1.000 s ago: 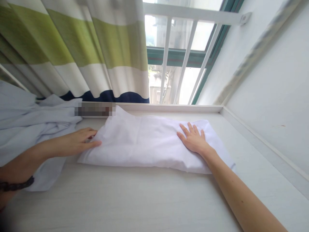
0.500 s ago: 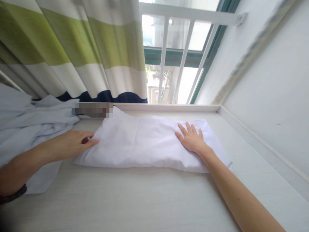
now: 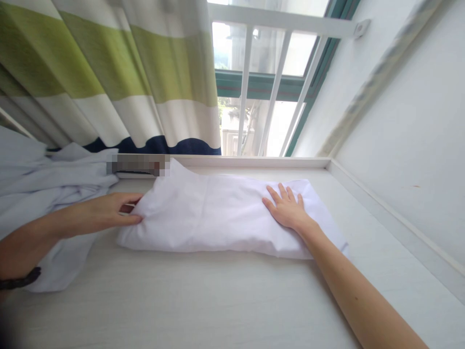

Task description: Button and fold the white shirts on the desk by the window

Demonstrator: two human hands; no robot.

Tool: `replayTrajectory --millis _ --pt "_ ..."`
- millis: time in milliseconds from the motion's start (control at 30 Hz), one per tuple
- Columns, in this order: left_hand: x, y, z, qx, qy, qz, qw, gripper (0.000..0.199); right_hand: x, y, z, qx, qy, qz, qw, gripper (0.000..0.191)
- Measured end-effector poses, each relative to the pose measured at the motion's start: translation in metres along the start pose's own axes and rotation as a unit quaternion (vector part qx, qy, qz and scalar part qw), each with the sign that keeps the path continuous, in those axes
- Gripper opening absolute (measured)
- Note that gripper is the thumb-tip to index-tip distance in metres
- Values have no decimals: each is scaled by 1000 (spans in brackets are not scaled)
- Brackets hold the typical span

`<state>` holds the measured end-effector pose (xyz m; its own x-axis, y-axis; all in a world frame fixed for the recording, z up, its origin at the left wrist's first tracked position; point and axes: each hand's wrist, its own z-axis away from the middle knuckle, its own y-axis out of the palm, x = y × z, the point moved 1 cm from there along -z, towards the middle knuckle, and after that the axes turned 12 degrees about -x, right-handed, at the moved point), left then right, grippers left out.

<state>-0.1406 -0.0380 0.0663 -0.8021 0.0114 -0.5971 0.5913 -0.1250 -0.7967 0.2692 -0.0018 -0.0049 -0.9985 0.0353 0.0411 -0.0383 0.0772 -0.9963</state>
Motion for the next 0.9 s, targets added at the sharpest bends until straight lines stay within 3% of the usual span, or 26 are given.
replayTrajectory --millis 100,200,300,400,567,667,800,900 --pt "13 -3 -2 117 -32 118 986 49 -1 1 0 -7 -4 2 1000 64" --pt "23 -4 -3 144 -94 128 977 64 -1 2 -1 -6 -2 1 1000 64" --pt "22 -4 -1 161 -111 148 969 76 -1 1 0 -5 -3 -1 1000 64" --pt "15 -3 1 144 -135 176 964 78 0 0 0 -1 0 0 1000 63" --pt "8 4 -1 51 -131 161 977 52 1 0 0 4 1 5 1000 63" --pt "13 9 -5 67 -96 222 968 53 1 0 0 6 2 7 1000 63" --pt "18 10 -5 106 -102 269 952 63 1 -1 1 6 2 4 1000 63" --pt "15 9 -4 77 -111 223 966 66 1 -2 1 2 -1 6 1000 63"
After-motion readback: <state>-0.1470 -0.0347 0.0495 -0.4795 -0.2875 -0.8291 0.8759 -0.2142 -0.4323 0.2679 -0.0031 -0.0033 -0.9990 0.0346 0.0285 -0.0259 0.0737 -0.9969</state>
